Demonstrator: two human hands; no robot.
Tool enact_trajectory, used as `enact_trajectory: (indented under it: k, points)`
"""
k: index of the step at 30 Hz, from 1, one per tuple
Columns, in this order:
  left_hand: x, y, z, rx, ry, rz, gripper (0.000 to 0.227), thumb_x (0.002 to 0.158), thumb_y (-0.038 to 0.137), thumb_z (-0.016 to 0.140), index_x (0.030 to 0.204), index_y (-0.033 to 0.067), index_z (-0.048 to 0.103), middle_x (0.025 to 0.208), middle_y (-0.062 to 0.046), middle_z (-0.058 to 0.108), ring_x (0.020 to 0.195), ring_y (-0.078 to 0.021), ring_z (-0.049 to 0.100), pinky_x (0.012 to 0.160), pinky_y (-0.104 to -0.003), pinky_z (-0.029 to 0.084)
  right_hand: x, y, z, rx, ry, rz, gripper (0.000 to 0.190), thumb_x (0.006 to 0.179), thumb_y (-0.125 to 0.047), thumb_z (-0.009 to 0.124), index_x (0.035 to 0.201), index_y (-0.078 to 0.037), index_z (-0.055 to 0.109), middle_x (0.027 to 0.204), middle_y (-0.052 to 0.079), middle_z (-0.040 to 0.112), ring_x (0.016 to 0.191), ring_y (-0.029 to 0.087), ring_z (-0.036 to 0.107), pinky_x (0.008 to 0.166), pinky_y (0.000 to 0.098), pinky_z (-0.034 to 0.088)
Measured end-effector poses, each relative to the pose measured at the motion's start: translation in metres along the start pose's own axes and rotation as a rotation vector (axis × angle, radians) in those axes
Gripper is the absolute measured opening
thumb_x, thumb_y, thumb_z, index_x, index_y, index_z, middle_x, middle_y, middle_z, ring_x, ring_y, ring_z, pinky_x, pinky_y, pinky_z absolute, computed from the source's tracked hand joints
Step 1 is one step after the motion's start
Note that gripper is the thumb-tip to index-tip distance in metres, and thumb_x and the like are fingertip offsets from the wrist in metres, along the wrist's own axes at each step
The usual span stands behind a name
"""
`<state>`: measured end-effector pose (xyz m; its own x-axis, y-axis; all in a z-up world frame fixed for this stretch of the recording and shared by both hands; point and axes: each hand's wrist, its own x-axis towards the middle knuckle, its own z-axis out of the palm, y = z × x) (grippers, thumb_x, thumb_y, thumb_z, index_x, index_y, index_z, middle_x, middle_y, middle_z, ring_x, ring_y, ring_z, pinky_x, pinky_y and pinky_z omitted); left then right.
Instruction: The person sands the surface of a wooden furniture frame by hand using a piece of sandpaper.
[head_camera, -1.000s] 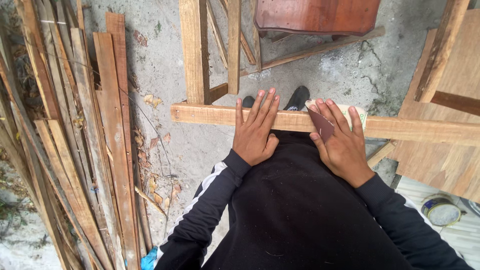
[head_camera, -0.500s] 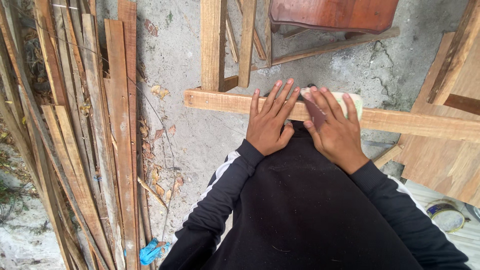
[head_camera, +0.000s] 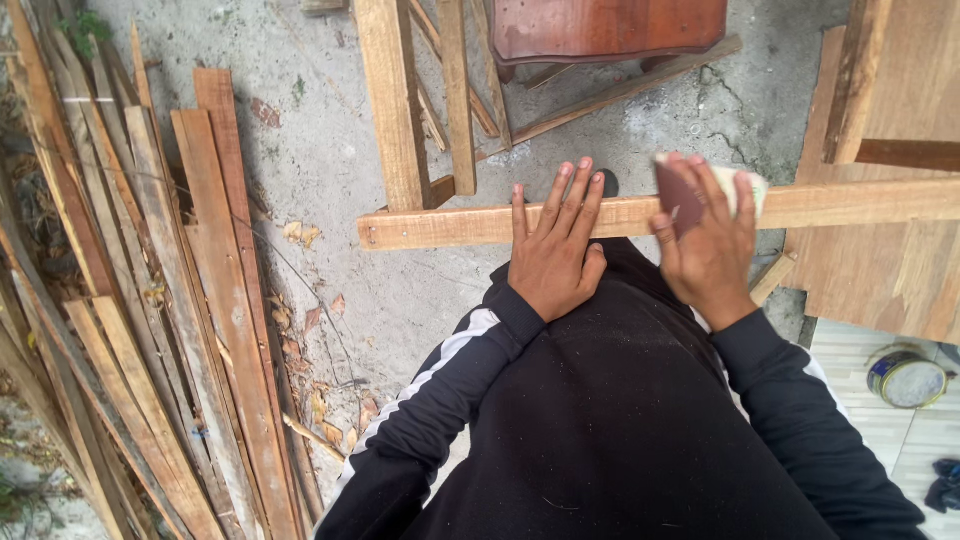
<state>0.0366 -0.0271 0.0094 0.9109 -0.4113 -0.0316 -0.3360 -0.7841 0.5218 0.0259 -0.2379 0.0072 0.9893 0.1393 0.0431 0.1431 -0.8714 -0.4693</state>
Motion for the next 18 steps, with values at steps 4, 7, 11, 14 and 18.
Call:
enact_trajectory:
  k: [4,7,11,14,18]
  points:
    - [0.003,0.010,0.007,0.017,-0.025,0.057,0.085,0.087,0.028,0.054,0.165,0.0122,0.025,0.173,-0.004,0.019,0.162,-0.0183,0.013,0.131,-0.065,-0.001,-0.005,-0.003,0.005,-0.034,0.089,0.042,0.057,0.119,-0.042,0.031,0.149,0.000,0.055,0.157,0.012,0.054,0.153,0.027,0.037,0.129,0.0525,0.012]
    - [0.013,0.017,0.006,0.112,-0.092,0.039,0.085,0.085,0.027,0.053,0.164,0.0124,0.026,0.173,-0.003,0.019,0.162,-0.0201,0.012,0.130,-0.064,-0.001,-0.005,0.001,-0.001,0.011,0.058,0.021,0.058,0.119,-0.044,0.031,0.148,-0.001,0.055,0.157,0.012,0.055,0.153,0.027,0.038,0.129,0.0515,0.013]
    - [0.022,0.035,0.018,0.084,-0.093,0.037,0.074,0.097,0.039,0.048,0.164,0.0128,0.026,0.173,-0.003,0.020,0.161,-0.0205,0.011,0.129,-0.064,-0.003,-0.012,0.034,-0.023,0.006,0.137,0.127,0.054,0.118,-0.039,0.034,0.150,-0.001,0.053,0.155,0.012,0.055,0.154,0.027,0.036,0.128,0.0535,0.013]
    - [0.030,0.058,0.034,0.073,-0.077,0.068,0.072,0.104,0.052,0.042,0.164,0.0138,0.027,0.172,-0.003,0.022,0.161,-0.0193,0.012,0.129,-0.065,-0.004,-0.019,0.049,-0.027,0.020,0.144,0.100,0.054,0.116,-0.037,0.037,0.151,0.001,0.052,0.155,0.013,0.054,0.153,0.028,0.036,0.127,0.0538,0.012]
    - [0.046,0.087,0.050,0.178,-0.087,0.066,0.072,0.106,0.056,0.038,0.164,0.0149,0.028,0.172,-0.003,0.022,0.161,-0.0200,0.012,0.126,-0.066,-0.005,-0.030,0.084,-0.050,0.032,0.052,0.051,0.055,0.115,-0.039,0.035,0.149,-0.001,0.054,0.156,0.014,0.054,0.152,0.029,0.037,0.127,0.0529,0.013]
